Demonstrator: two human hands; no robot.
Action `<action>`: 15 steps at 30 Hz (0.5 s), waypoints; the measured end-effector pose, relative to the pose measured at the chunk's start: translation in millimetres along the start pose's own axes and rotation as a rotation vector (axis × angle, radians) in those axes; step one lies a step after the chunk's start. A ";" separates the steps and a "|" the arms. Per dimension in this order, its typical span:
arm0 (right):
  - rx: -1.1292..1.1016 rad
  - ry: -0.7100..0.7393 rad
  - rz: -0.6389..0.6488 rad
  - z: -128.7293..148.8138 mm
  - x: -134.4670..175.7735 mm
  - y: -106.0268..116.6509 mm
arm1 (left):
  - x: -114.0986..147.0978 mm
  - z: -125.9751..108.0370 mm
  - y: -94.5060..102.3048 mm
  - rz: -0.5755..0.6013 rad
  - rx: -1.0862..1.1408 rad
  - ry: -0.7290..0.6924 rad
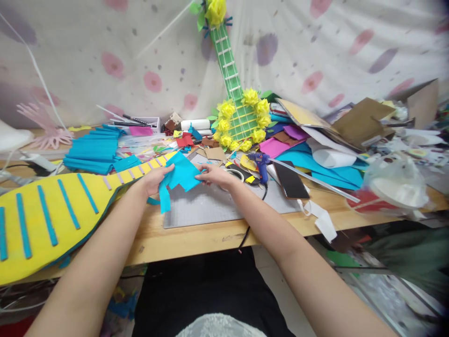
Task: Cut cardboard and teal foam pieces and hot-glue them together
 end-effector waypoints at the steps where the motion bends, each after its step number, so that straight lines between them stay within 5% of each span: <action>1: 0.012 0.007 -0.018 1.4 -1.1 1.9 | -1.7 2.4 2.2 0.008 0.034 -0.020; 7: 0.104 -0.018 -0.044 8.5 -3.8 8.6 | -9.9 18.5 16.5 0.054 0.118 -0.119; 15: -0.015 0.024 0.195 14.2 -6.1 -9.4 | -4.9 16.0 36.6 -0.016 0.141 -0.155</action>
Point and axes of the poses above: each hand's wrist, its own x-axis away from the middle knuckle, its own y-axis out of the back of the hand, z = x × y, the point moved 7 cm from there along -x, towards the middle knuckle, and after that the axes turned 13 degrees about z, right-handed, at the moved point
